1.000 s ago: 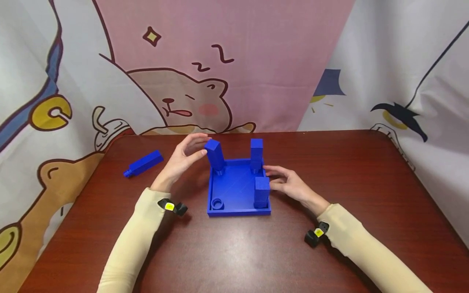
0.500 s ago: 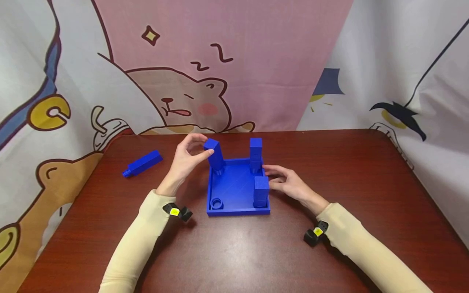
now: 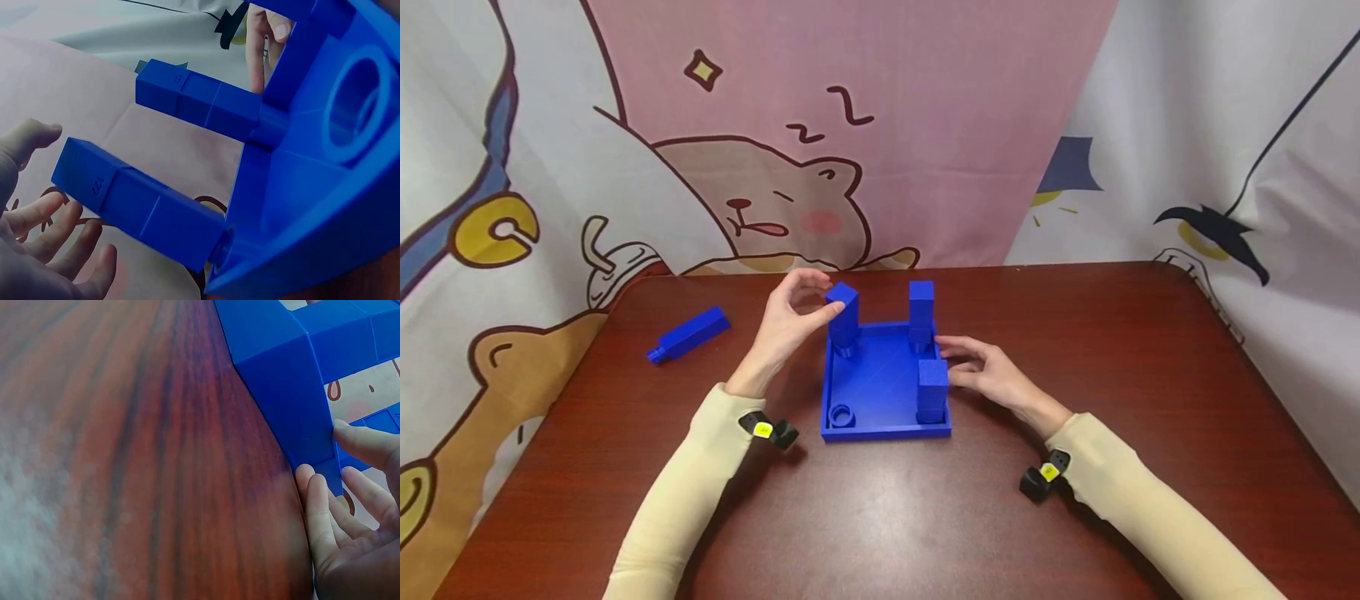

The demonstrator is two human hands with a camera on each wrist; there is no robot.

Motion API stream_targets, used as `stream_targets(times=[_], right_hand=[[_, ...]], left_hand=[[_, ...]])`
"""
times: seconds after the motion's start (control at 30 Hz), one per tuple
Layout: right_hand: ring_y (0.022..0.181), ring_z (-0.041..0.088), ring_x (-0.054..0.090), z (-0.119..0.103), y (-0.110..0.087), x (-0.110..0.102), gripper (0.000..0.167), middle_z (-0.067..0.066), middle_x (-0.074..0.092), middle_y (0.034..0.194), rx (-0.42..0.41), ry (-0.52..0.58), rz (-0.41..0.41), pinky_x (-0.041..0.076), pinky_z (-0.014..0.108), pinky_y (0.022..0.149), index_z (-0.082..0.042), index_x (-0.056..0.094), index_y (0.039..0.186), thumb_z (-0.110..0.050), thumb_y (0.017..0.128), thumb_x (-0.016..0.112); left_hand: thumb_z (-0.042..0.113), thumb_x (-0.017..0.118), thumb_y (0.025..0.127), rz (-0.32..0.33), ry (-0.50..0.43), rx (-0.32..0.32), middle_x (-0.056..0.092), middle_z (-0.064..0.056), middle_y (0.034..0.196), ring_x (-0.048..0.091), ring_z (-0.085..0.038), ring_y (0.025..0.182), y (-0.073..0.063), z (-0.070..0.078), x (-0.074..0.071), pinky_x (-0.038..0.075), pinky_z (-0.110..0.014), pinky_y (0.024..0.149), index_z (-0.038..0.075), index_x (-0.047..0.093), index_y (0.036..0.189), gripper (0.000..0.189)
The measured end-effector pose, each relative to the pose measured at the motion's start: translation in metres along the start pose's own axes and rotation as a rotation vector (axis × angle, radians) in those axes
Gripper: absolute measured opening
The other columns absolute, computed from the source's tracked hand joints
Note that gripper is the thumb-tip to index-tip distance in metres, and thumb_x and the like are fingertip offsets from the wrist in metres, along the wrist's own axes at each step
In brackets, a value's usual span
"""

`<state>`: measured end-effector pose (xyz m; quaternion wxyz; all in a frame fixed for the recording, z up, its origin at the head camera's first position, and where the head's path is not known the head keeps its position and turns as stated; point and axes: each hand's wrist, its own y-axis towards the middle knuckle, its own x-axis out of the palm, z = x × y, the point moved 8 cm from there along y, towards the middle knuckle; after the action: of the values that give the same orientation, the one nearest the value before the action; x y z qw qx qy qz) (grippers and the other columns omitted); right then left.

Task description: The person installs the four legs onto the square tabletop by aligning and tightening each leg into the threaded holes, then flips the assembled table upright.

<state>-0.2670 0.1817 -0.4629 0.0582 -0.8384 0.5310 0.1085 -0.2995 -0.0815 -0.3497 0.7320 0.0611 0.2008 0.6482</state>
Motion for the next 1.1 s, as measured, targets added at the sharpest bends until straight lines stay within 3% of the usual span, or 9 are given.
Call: stream_targets(times=[0.07, 0.33, 0.47, 0.6, 0.77, 0.9, 1.1], right_hand=[[0.1, 0.023, 0.064, 0.0, 0.0, 0.0, 0.053, 0.028, 0.055, 0.127, 0.009, 0.0, 0.001, 0.05, 0.026, 0.082, 0.002, 0.047, 0.14, -0.002, 0.09, 0.065], [0.102, 0.026, 0.063, 0.001, 0.0, 0.001, 0.054, 0.027, 0.055, 0.128, 0.032, -0.001, -0.002, 0.05, 0.026, 0.083, 0.0, 0.047, 0.141, -0.003, 0.09, 0.065], [0.103, 0.028, 0.062, 0.0, 0.0, 0.0, 0.054, 0.027, 0.054, 0.128, 0.039, -0.008, 0.0, 0.05, 0.026, 0.084, 0.0, 0.047, 0.141, -0.004, 0.09, 0.066], [0.103, 0.029, 0.062, 0.001, 0.0, -0.001, 0.054, 0.026, 0.054, 0.129, 0.042, -0.011, 0.0, 0.05, 0.027, 0.084, -0.001, 0.047, 0.141, -0.004, 0.09, 0.066], [0.101, 0.028, 0.063, 0.001, 0.0, -0.001, 0.054, 0.026, 0.055, 0.128, 0.042, -0.008, -0.001, 0.05, 0.027, 0.083, -0.001, 0.047, 0.141, -0.003, 0.09, 0.066], [0.101, 0.026, 0.063, 0.001, 0.0, -0.001, 0.054, 0.026, 0.055, 0.128, 0.045, -0.012, -0.001, 0.05, 0.027, 0.083, -0.001, 0.047, 0.141, -0.004, 0.09, 0.066], [0.101, 0.026, 0.063, 0.001, -0.001, -0.001, 0.054, 0.026, 0.055, 0.128, 0.042, -0.001, 0.001, 0.05, 0.027, 0.083, -0.001, 0.047, 0.141, -0.003, 0.09, 0.066]], left_hand=[[0.008, 0.081, 0.078, 0.009, 0.032, 0.017, 0.063, -0.01, 0.103, 0.059, -0.02, 0.095, 0.004, -0.007, 0.002, 0.049, -0.034, 0.083, 0.0, 0.057, 0.112, 0.042], [0.005, 0.078, 0.079, 0.01, 0.1, 0.04, 0.065, -0.011, 0.098, 0.061, -0.021, 0.089, 0.006, -0.004, 0.005, 0.05, -0.034, 0.078, 0.001, 0.061, 0.105, 0.031], [0.001, 0.071, 0.084, -0.047, 0.021, 0.032, 0.065, -0.014, 0.104, 0.061, -0.021, 0.094, 0.006, -0.008, 0.006, 0.049, -0.033, 0.08, -0.001, 0.062, 0.109, 0.027], [-0.007, 0.056, 0.089, -0.123, -0.106, 0.017, 0.063, -0.019, 0.107, 0.058, -0.021, 0.094, 0.008, -0.017, 0.007, 0.046, -0.029, 0.081, -0.005, 0.062, 0.115, 0.027], [-0.01, 0.042, 0.088, -0.17, -0.264, -0.026, 0.061, -0.017, 0.112, 0.056, -0.02, 0.097, 0.012, -0.026, 0.008, 0.044, -0.028, 0.081, -0.01, 0.06, 0.116, 0.033], [-0.008, 0.039, 0.088, -0.196, -0.278, -0.018, 0.062, -0.018, 0.117, 0.057, -0.022, 0.105, 0.013, -0.027, 0.01, 0.043, -0.03, 0.088, -0.009, 0.059, 0.118, 0.036], [-0.011, 0.042, 0.093, -0.223, -0.211, 0.07, 0.058, -0.023, 0.125, 0.052, -0.03, 0.121, 0.01, -0.02, 0.006, 0.039, -0.036, 0.1, -0.009, 0.055, 0.127, 0.036]])
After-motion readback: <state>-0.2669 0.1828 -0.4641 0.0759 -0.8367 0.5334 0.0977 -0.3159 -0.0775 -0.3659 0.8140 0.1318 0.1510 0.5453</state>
